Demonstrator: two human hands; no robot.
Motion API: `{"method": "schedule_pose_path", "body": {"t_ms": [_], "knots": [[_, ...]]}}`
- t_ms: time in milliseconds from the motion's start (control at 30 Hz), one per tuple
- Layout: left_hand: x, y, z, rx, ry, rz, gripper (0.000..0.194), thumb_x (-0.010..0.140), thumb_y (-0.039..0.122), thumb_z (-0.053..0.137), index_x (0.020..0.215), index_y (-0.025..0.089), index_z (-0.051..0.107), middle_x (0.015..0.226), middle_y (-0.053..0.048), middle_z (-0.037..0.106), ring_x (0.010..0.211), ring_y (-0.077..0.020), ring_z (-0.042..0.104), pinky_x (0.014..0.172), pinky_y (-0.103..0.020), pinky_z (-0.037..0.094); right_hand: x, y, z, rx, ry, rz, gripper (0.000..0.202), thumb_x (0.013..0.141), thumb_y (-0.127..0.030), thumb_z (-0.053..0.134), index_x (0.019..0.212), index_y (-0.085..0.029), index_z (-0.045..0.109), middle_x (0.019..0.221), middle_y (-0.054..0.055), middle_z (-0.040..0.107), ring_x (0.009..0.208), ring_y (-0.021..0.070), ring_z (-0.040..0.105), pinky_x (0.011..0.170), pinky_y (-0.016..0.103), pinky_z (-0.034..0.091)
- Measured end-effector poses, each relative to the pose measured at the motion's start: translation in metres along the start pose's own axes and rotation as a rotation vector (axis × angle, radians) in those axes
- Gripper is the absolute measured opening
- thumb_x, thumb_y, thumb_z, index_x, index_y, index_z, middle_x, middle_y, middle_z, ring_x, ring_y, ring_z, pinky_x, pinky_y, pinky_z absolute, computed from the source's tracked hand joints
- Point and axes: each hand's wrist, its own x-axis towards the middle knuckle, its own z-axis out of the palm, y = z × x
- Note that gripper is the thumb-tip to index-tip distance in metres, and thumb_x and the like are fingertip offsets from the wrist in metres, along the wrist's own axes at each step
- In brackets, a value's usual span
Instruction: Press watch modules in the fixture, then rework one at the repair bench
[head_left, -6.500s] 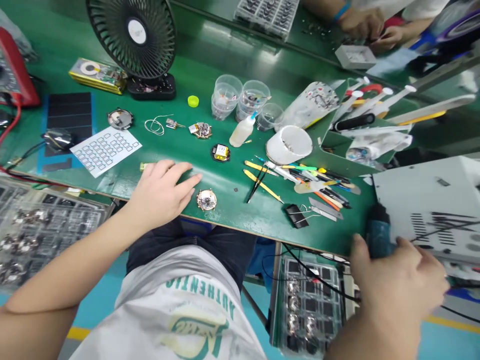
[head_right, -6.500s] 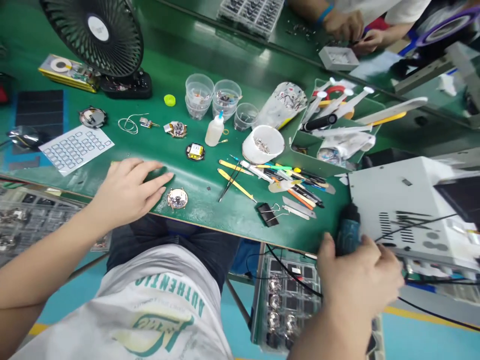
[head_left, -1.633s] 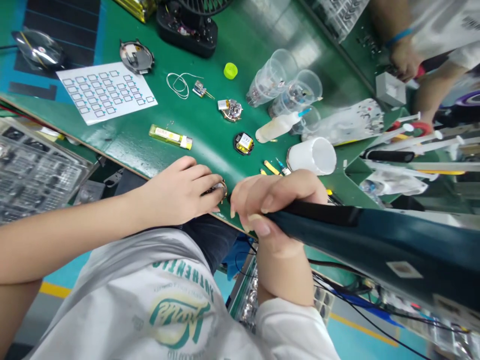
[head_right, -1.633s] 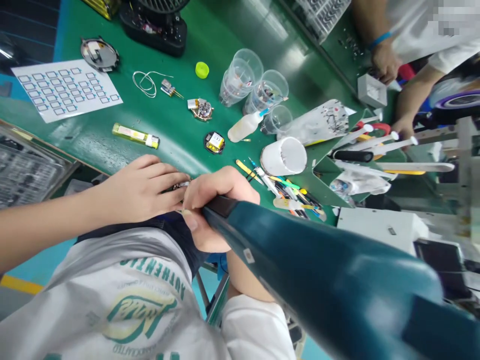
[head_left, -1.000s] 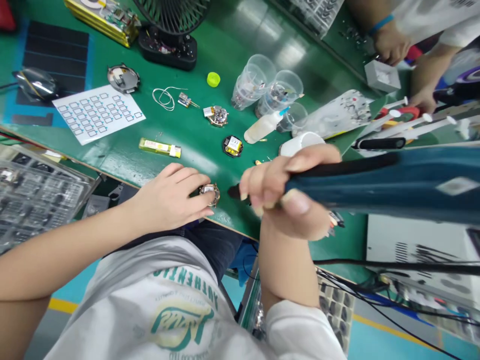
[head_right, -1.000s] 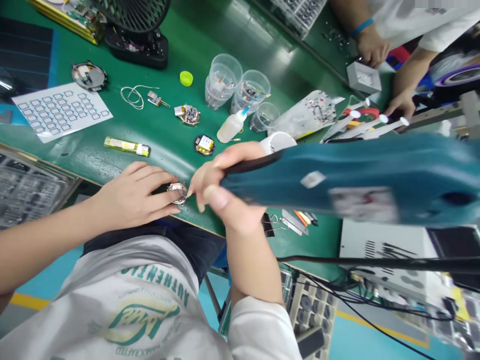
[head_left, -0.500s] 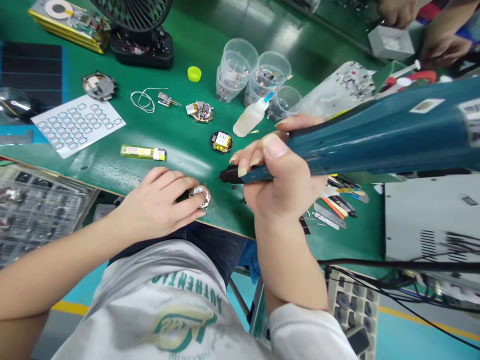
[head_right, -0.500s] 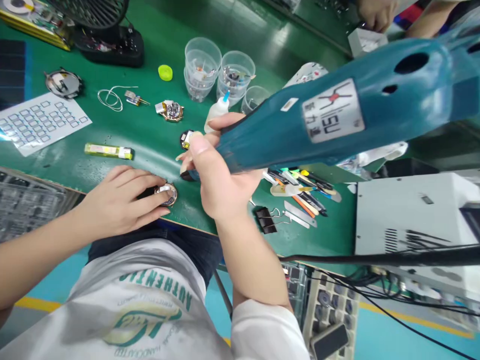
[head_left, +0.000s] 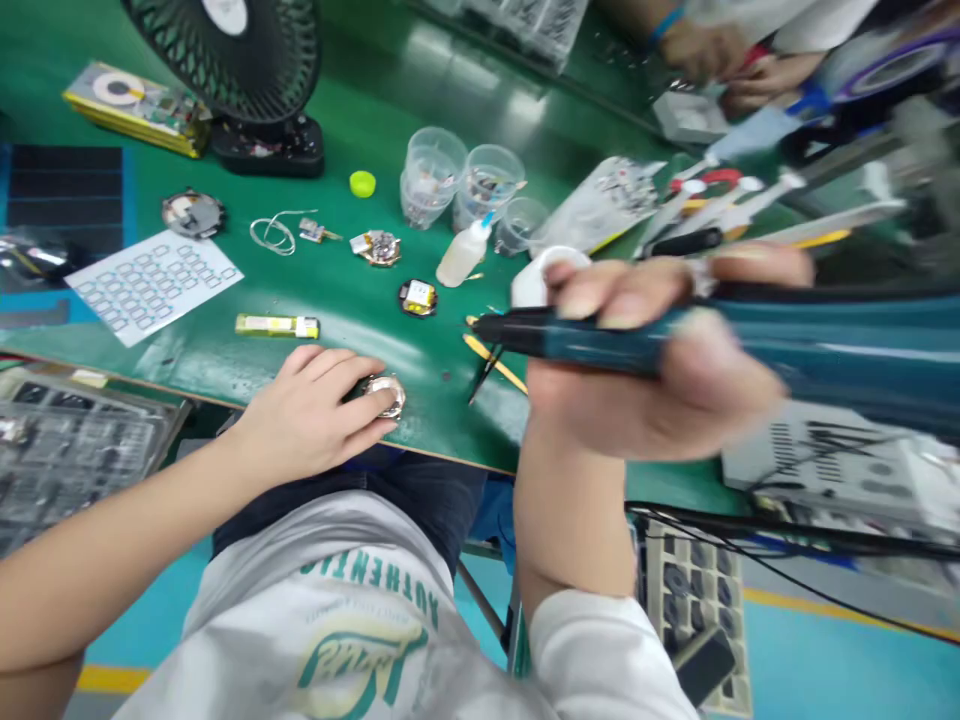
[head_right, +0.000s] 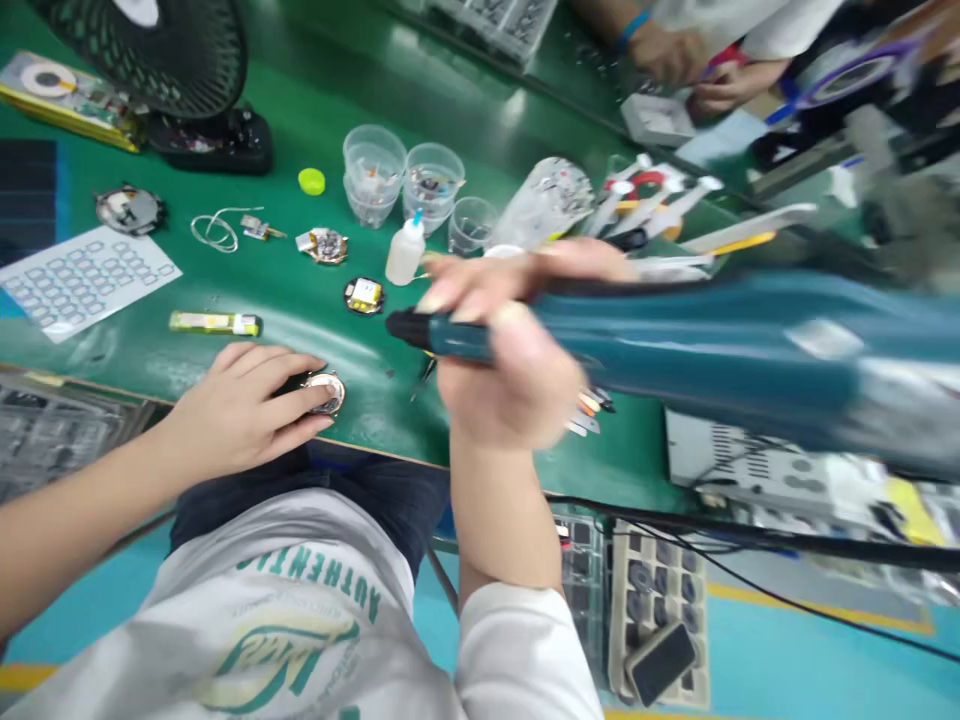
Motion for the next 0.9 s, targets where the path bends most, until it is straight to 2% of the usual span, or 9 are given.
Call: {"method": "schedule_pose_path", "body": {"t_ms": [67,100,200,267,400,567,733,833,900], "knots": [[0.000,0.000,0.000,-0.007,0.006,0.007,0.023,0.102,0.037,0.066,0.121,0.025,0.073,0.127,-0.013,0.077,0.114,-0.0320,0.069,0.094,-0.049,0.048,0.005,-0.035,-0.020,-0.072,0.169,-0.134,0.006,0.087,-0.032,0.081,0.082,-0.029,0.081,0.077,-0.008,0.075,0.085,0.0162,0.079,0.089,0.034,0.064],[0.001,0.000,0.001,-0.011,0.011,0.014,0.022,0.102,0.036,0.067,0.120,0.025,0.073,0.127,-0.013,0.077,0.114,-0.0324,0.070,0.094,-0.049,0.048,0.005,-0.051,-0.035,-0.114,0.272,-0.193,0.022,0.096,-0.036,0.070,0.079,-0.027,0.081,0.081,-0.007,0.075,0.088,0.0168,0.079,0.087,0.033,0.063],[0.002,0.000,0.002,-0.021,0.036,0.038,0.019,0.102,0.033,0.067,0.117,0.025,0.074,0.123,-0.010,0.079,0.111,-0.0313,0.071,0.091,-0.047,0.047,-0.006,-0.080,-0.094,-0.198,0.561,-0.255,0.059,0.108,-0.053,0.042,0.069,-0.022,0.073,0.072,-0.002,0.069,0.061,0.0137,0.071,0.055,0.025,0.057],[0.003,-0.001,0.003,-0.017,0.055,0.054,0.017,0.103,0.032,0.066,0.116,0.025,0.074,0.120,-0.009,0.080,0.109,-0.0302,0.072,0.090,-0.046,0.046,-0.016,-0.083,-0.140,-0.188,0.817,-0.267,0.056,0.106,-0.064,0.042,0.081,-0.024,0.073,0.073,-0.003,0.067,0.049,0.0086,0.060,0.040,0.017,0.047],[0.001,-0.005,0.005,-0.031,0.071,0.096,0.018,0.104,0.033,0.065,0.116,0.024,0.074,0.118,-0.009,0.081,0.107,-0.0290,0.073,0.090,-0.043,0.045,-0.031,-0.071,-0.214,-0.136,1.070,-0.085,0.034,0.105,-0.055,0.055,0.094,-0.025,0.068,0.096,-0.002,0.072,0.079,0.0070,0.072,0.065,0.013,0.063],[0.000,-0.013,0.005,-0.124,0.050,0.126,0.020,0.103,0.034,0.066,0.119,0.024,0.075,0.120,-0.010,0.081,0.108,-0.0279,0.073,0.093,-0.041,0.048,-0.044,-0.061,-0.236,-0.250,1.020,0.085,0.033,0.104,-0.052,0.055,0.091,-0.023,0.065,0.100,0.003,0.072,0.098,0.0118,0.076,0.091,0.024,0.068],[0.000,-0.017,0.002,-0.130,-0.003,0.154,0.023,0.103,0.034,0.068,0.122,0.024,0.074,0.123,-0.010,0.080,0.111,-0.0293,0.072,0.093,-0.042,0.049,-0.074,-0.056,-0.201,-0.452,0.787,0.325,0.034,0.084,-0.052,0.081,0.093,-0.021,0.072,0.091,0.004,0.076,0.077,0.0168,0.074,0.073,0.031,0.067],[0.000,-0.017,-0.001,-0.116,-0.037,0.199,0.027,0.101,0.037,0.071,0.125,0.024,0.072,0.124,-0.010,0.079,0.114,-0.0302,0.070,0.095,-0.044,0.049,-0.087,-0.052,-0.175,-0.748,0.502,0.480,0.042,0.067,-0.044,0.098,0.095,-0.021,0.078,0.084,0.002,0.076,0.070,0.0176,0.067,0.072,0.032,0.061],[0.001,-0.016,-0.003,-0.133,-0.042,0.221,0.027,0.101,0.036,0.072,0.124,0.024,0.072,0.123,-0.010,0.079,0.114,-0.0289,0.071,0.095,-0.044,0.050,-0.088,-0.051,-0.165,-1.084,0.226,0.551,0.038,0.071,-0.052,0.094,0.087,-0.022,0.077,0.077,0.002,0.074,0.069,0.0195,0.065,0.074,0.035,0.058]]}}
